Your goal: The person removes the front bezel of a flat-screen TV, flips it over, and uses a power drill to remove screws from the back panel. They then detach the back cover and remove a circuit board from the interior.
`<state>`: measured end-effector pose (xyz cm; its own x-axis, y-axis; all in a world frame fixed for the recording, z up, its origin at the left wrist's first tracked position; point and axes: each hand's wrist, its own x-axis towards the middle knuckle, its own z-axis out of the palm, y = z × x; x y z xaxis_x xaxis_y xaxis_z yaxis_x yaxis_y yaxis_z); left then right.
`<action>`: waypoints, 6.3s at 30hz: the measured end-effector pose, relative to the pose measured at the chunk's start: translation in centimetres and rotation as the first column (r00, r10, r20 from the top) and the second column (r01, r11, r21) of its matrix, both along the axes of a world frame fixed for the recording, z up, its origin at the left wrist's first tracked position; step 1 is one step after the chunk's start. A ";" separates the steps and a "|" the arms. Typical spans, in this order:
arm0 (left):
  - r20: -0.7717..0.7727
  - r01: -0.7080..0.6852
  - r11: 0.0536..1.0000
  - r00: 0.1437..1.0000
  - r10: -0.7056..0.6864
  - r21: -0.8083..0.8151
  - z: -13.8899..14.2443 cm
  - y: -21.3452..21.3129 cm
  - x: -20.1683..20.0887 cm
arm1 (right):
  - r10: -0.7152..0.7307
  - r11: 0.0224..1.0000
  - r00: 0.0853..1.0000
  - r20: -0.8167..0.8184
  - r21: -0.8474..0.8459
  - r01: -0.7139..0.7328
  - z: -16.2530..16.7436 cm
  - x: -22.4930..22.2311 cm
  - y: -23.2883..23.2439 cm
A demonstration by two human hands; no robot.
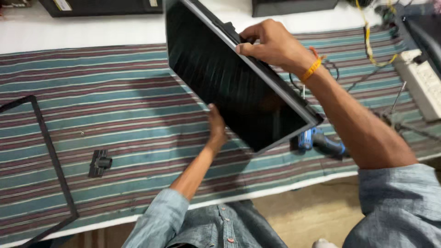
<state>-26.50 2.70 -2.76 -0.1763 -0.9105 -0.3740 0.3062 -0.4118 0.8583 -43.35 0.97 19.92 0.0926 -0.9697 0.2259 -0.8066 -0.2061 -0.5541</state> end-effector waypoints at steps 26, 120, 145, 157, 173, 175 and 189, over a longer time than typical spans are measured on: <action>-0.492 0.046 0.993 0.871 0.013 0.109 -1.5 -5.9 -10.0 | 0.127 0.962 0.953 -0.275 -0.200 -0.186 -2.1 -4.6 -2.9; 0.122 -0.180 0.507 0.854 0.506 -0.843 8.8 -21.4 12.4 | -0.452 0.013 0.297 0.841 -0.327 0.945 -14.3 -9.9 -2.4; -0.412 -0.149 0.972 0.909 0.062 -0.183 1.8 -10.7 16.3 | -0.538 0.549 0.116 0.835 0.243 0.799 -17.7 -8.2 12.4; -0.115 0.127 0.980 0.983 -0.145 -0.155 -6.8 0.7 24.0 | -0.317 0.636 -0.239 0.918 0.393 0.664 -27.7 -1.7 22.2; 0.389 0.369 0.901 0.883 -0.263 -0.229 -4.8 -0.2 24.7 | -0.615 0.489 -0.236 0.753 0.598 0.635 -29.2 -3.6 22.8; 0.330 0.376 0.898 0.897 -0.292 -0.227 -4.2 -0.5 24.5 | -0.607 0.510 -0.206 0.767 0.575 0.640 -28.9 -3.7 22.5; 0.185 0.217 0.942 0.967 -0.172 -0.257 4.1 -4.6 22.4 | -0.600 0.650 0.196 0.775 0.331 0.684 -21.1 -7.3 20.3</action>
<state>-4.13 -1.87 1.33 -0.3196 -0.9351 -0.1532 0.0950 -0.1925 0.9767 -50.63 21.31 -1.16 -0.8037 -0.5812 -0.1274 0.0905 0.0921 -0.9916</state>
